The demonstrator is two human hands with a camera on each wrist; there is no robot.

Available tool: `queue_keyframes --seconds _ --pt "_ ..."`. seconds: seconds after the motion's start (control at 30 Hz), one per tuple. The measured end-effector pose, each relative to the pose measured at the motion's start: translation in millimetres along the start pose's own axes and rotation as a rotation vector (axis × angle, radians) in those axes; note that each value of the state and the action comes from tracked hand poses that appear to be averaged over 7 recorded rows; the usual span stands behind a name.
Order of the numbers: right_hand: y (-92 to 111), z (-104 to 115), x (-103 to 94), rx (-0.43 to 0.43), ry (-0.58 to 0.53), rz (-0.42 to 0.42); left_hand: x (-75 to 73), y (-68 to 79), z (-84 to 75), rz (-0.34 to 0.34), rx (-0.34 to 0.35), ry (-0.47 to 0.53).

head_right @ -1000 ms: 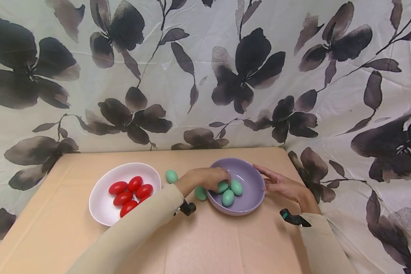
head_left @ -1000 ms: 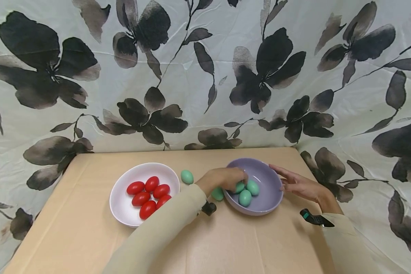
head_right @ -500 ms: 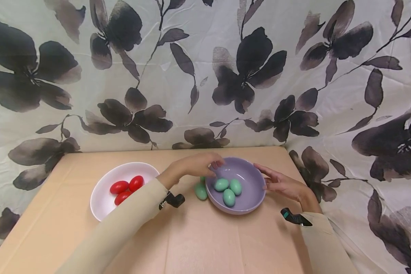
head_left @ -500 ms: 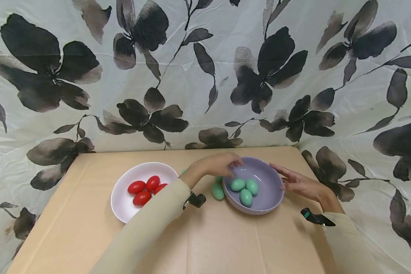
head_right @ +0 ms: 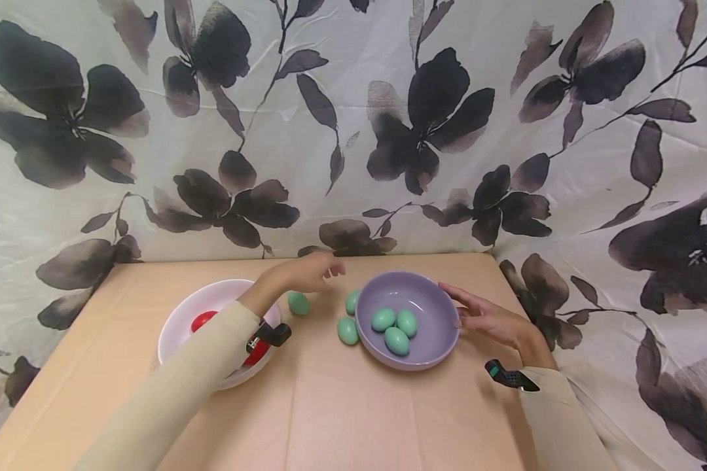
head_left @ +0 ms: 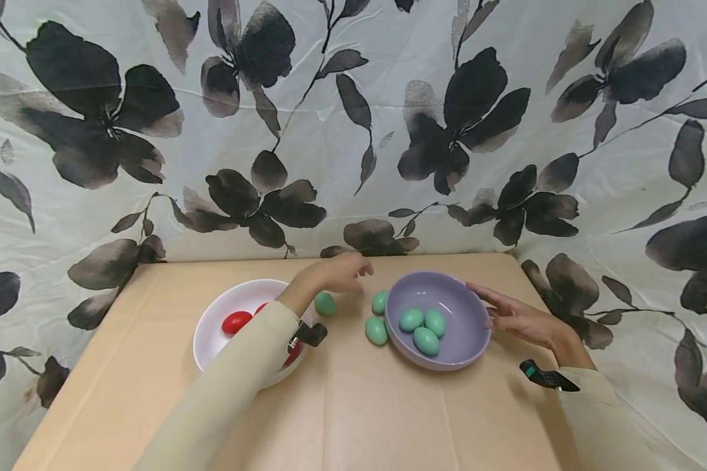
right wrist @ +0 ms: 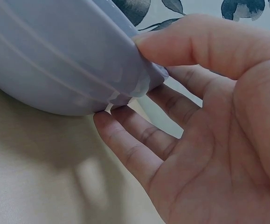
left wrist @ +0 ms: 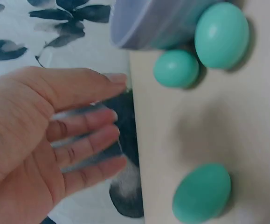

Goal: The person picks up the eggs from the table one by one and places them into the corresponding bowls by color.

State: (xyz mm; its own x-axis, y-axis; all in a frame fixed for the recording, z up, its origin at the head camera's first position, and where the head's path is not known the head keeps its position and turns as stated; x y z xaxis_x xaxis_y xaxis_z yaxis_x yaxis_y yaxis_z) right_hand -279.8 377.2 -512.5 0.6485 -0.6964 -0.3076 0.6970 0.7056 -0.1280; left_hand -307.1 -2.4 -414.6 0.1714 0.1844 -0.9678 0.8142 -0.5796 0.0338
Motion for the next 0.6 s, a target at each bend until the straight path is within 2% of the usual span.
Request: queue_keyframes --seconds 0.17,0.4,0.6 --pt "1 -1 0.6 0.001 -0.005 0.007 4.7 9.5 14.5 0.049 -0.076 -0.056" --pt "0 1 1.0 -0.011 0.009 0.004 7.0 17.1 25.7 0.068 -0.082 -0.04" --pt "-4 -4 -3.4 -0.032 0.017 0.009 11.2 16.1 34.8 0.085 -0.119 -0.032"
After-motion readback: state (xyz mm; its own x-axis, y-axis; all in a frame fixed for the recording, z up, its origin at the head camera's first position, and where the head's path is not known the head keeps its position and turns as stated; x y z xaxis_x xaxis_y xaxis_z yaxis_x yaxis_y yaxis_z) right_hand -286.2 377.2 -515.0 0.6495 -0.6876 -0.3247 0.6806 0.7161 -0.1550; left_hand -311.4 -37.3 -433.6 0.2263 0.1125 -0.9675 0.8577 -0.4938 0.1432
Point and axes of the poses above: each hand's wrist, its own y-axis away from the middle knuckle, its own x-axis out of the palm, z = x × y, the point moved 4 cm from there along -y, towards the middle knuckle, and after that the axes turned 8 degrees about -x, right-handed, at the moved point
